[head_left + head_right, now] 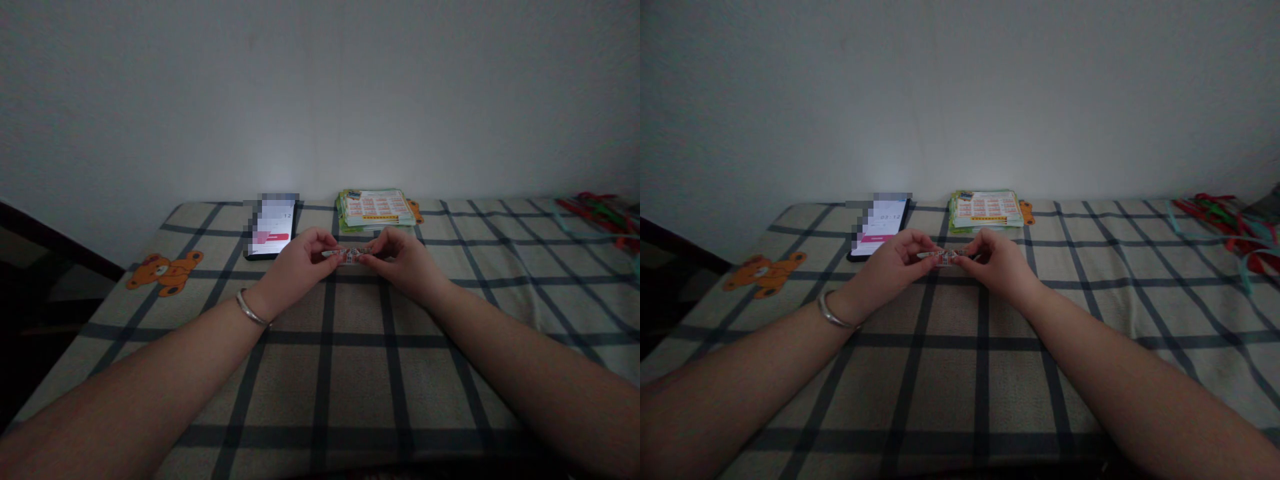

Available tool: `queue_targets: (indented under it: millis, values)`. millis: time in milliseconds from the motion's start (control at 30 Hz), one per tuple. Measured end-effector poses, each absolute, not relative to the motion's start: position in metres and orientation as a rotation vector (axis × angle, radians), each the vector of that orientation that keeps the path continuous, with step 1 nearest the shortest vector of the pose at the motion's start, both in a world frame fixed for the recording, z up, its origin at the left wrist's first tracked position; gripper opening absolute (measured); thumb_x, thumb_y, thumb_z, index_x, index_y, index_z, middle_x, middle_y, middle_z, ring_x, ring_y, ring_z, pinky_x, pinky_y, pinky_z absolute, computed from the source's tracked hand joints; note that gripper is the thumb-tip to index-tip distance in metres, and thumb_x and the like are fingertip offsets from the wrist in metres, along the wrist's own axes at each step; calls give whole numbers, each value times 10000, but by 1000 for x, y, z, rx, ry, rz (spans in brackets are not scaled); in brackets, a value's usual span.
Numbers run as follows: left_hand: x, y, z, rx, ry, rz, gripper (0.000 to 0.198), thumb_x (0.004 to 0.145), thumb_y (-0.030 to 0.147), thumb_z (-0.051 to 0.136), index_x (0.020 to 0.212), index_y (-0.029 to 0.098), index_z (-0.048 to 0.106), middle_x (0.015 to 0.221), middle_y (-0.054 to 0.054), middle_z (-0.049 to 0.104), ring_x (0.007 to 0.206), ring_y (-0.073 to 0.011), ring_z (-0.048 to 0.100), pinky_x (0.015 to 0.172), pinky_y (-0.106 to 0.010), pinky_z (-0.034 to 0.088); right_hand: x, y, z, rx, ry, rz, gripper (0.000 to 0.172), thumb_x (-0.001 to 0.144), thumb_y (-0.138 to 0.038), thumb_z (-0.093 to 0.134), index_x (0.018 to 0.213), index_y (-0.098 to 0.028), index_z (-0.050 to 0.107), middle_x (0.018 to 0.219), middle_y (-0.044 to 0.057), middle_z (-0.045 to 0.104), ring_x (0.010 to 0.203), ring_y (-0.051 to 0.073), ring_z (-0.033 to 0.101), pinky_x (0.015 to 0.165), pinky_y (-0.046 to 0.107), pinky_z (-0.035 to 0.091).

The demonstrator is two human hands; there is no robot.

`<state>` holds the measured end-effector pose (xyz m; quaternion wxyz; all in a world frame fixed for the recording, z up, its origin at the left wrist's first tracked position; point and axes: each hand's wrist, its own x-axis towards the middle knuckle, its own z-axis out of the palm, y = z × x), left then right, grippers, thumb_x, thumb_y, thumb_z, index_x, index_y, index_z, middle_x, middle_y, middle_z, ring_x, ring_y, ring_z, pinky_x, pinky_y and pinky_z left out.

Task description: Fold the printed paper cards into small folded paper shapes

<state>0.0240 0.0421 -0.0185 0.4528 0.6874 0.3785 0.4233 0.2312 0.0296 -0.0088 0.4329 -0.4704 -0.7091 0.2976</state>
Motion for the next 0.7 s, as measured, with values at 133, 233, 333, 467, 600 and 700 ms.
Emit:
queue_targets:
  millis: [133,233,333,467,600,700]
  values:
    - [25,37,-14,1910,1033,954,322,803,264,671,1112,192,619,1034,-44,710,943,-188,673,840,-339,536,232,28,-10,-1182,-1865,644,232,749,-357,719,746,-199,549,699,-2,623,623,134,568,545,269,457]
    - [25,34,-8,2137,1108,862,229,816,297,667,1037,239,692,1039,-7,718,966,-199,661,831,-338,517,232,27,-11,-1169,-1934,597,231,745,-353,724,758,-204,548,711,-4,625,629,135,572,555,272,471]
    - [26,31,-5,2222,1158,878,203,808,289,671,1002,243,708,990,4,726,920,-193,664,790,-322,507,231,27,-12,-1165,-1960,591,220,743,-341,726,842,-205,585,791,11,666,671,146,612,574,275,498]
    - [27,29,-4,2232,1200,865,163,796,293,675,942,235,716,919,8,724,855,-183,662,737,-304,493,230,28,-11,-1127,-2031,678,158,788,-322,684,913,-226,673,871,17,721,749,164,665,640,284,525]
    - [28,28,-3,2195,1224,852,139,797,316,674,893,224,713,874,7,718,813,-177,657,712,-295,487,231,29,-9,-1172,-2114,627,110,816,-320,646,827,-232,711,786,8,724,700,166,657,603,280,494]
    - [28,29,-4,2184,1206,830,136,803,316,668,890,220,709,850,8,709,782,-169,647,698,-281,486,231,29,-9,-1173,-2143,580,113,817,-308,640,814,-223,715,772,14,720,693,166,650,592,276,475]
